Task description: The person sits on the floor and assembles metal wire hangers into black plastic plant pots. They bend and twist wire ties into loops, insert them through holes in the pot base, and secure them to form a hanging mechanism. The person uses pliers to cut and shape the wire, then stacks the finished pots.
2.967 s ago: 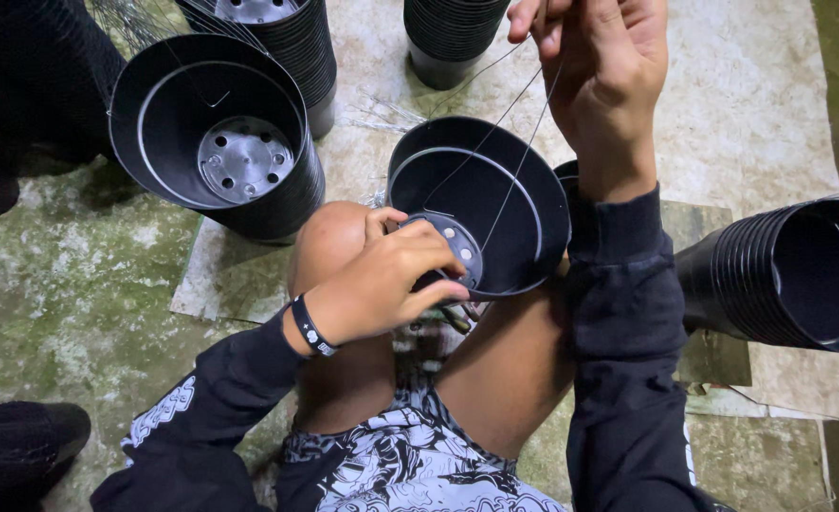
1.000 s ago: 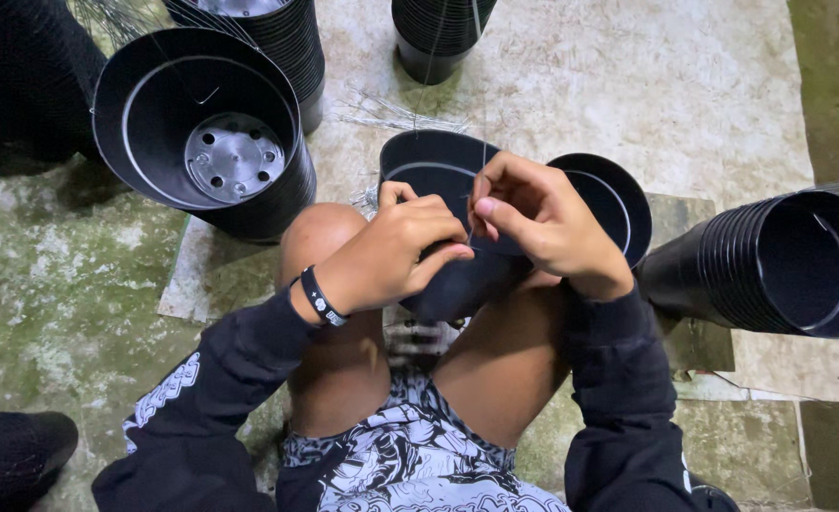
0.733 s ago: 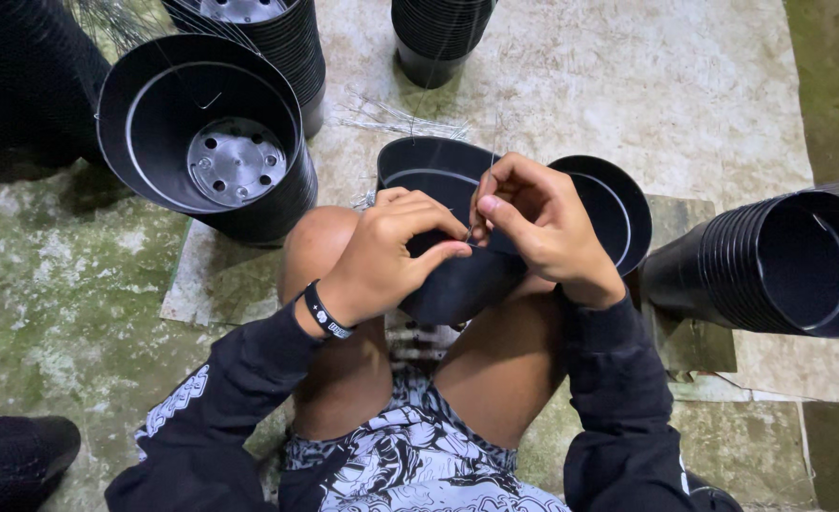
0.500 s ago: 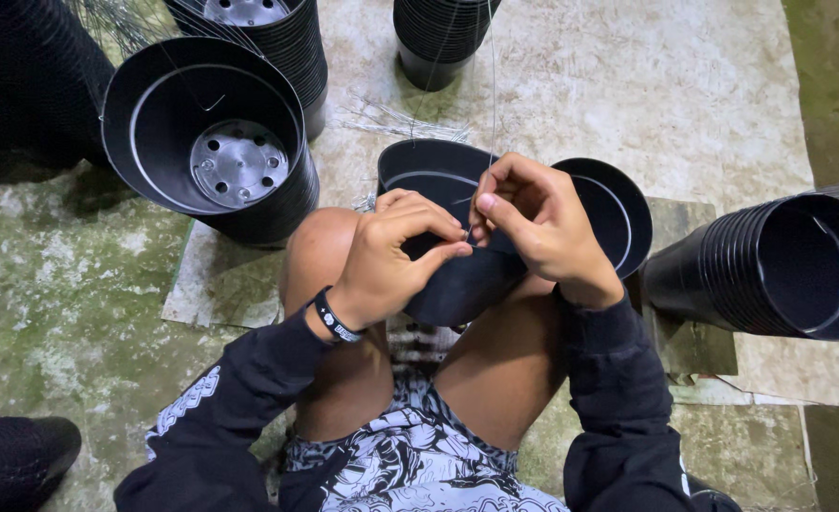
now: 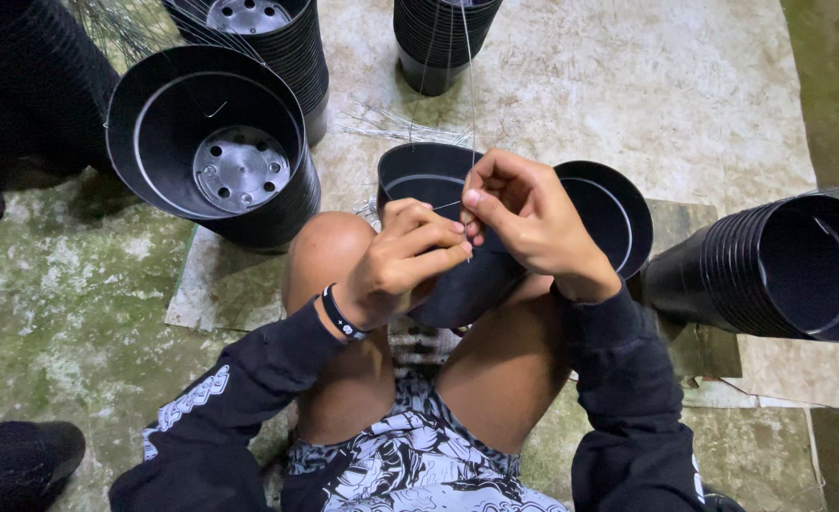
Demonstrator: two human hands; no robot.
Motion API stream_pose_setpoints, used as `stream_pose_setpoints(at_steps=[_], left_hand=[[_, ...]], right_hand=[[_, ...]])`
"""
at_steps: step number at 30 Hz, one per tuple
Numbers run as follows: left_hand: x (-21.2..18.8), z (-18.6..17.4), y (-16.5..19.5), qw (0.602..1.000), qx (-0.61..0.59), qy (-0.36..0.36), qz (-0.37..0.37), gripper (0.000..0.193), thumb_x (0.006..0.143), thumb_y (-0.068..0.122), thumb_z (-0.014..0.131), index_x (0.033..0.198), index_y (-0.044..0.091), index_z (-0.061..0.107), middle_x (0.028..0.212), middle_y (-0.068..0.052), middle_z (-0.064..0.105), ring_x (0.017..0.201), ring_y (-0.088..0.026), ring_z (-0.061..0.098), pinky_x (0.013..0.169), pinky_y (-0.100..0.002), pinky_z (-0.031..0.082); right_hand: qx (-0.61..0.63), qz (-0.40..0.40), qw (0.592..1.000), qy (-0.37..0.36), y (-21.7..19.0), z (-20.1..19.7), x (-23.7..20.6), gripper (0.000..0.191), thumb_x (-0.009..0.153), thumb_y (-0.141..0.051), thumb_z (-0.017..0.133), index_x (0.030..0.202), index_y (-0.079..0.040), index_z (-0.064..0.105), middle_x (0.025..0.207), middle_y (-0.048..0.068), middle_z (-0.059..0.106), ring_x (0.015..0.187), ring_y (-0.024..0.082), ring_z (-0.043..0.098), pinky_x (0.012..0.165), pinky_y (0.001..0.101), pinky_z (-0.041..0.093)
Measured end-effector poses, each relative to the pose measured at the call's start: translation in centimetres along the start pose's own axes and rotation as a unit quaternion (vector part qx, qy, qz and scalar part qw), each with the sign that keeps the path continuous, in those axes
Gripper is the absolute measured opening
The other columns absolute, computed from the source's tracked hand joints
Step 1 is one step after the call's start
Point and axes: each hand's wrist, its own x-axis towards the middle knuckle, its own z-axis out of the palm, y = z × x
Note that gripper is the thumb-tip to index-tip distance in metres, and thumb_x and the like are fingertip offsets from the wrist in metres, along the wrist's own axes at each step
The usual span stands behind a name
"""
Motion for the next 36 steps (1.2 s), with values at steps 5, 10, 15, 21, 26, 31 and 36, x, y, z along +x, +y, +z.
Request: stream_pose_setpoints(at_steps=[5,10,15,21,26,31,36], left_hand=[[0.9,-0.8,0.0,0.999,-0.021,-0.05,-0.006,0.03,0.076,0.007,0.075,0.105,0.005,0.072,0.108,-0.008,0.071,0.105,-0.027,0.065,0.099,-0.042,0.044],[2.5,-2.0,0.6,0.962,-0.171,-0.044,-0.21,0.022,0.092,0.013,0.076,0.111,0.004,0.07,0.097,-0.006,0.078,0.093,-0.019,0.074,0.097,-0.033,0.048],[3.5,-2.1,0.4,0.941,-0.193,-0.061,-0.272,0.018,0.091,0.018,0.077,0.102,0.004,0.073,0.088,-0.007,0.078,0.083,-0.018,0.076,0.082,-0.032,0.054],[3.3,-1.9,0.9,0.946,-0.167,-0.045,-0.273,0.013,0.089,0.018,0.076,0.094,0.005,0.075,0.085,-0.006,0.077,0.079,-0.018,0.073,0.078,-0.033,0.053],[3.4,-1.7,0.9,0.952,-0.152,-0.043,-0.261,0.011,0.09,0.017,0.076,0.092,0.006,0.074,0.083,-0.004,0.075,0.081,-0.018,0.07,0.083,-0.033,0.051],[3.1,-1.7,1.0,0.955,-0.157,-0.053,-0.248,0.009,0.091,0.017,0.074,0.092,0.008,0.073,0.083,-0.002,0.074,0.08,-0.016,0.07,0.089,-0.033,0.047],[3.1,-1.7,1.1,0.956,-0.176,-0.061,-0.228,0.008,0.093,0.017,0.073,0.092,0.009,0.072,0.085,-0.001,0.073,0.08,-0.014,0.071,0.089,-0.031,0.042]], right_hand=[[-0.016,-0.001,1.0,0.009,0.3,-0.5,-0.3,0.009,0.105,-0.009,0.063,0.101,0.0,0.059,0.084,0.001,0.063,0.075,0.008,0.062,0.068,0.0249,0.054],[-0.111,-0.036,0.993,-0.001,-1.4,-0.4,-1.3,0.011,0.105,-0.007,0.062,0.111,0.002,0.062,0.092,0.003,0.064,0.085,0.01,0.061,0.077,0.0276,0.053],[-0.333,-0.085,0.939,-0.002,-4.6,1.0,-3.2,0.025,0.092,-0.017,0.073,0.109,0.0,0.065,0.094,0.011,0.071,0.085,0.02,0.07,0.077,0.0331,0.056],[-0.483,-0.111,0.865,0.079,-5.7,4.5,-5.3,0.035,0.081,-0.027,0.083,0.097,0.001,0.069,0.086,0.015,0.07,0.079,0.031,0.069,0.07,0.0381,0.054],[-0.54,-0.094,0.83,0.104,-5.3,5.4,-5.5,0.024,0.084,-0.024,0.081,0.09,-0.003,0.073,0.076,0.012,0.068,0.071,0.031,0.066,0.064,0.0422,0.051],[-0.506,-0.107,0.853,0.065,-5.4,4.2,-5.4,0.019,0.086,-0.018,0.076,0.095,-0.002,0.074,0.079,0.013,0.069,0.067,0.03,0.067,0.06,0.037,0.052],[-0.396,0.036,0.915,-0.071,-5.6,0.3,-3.6,0.017,0.089,-0.017,0.074,0.097,-0.002,0.076,0.07,0.013,0.07,0.057,0.017,0.065,0.057,0.0305,0.053]])
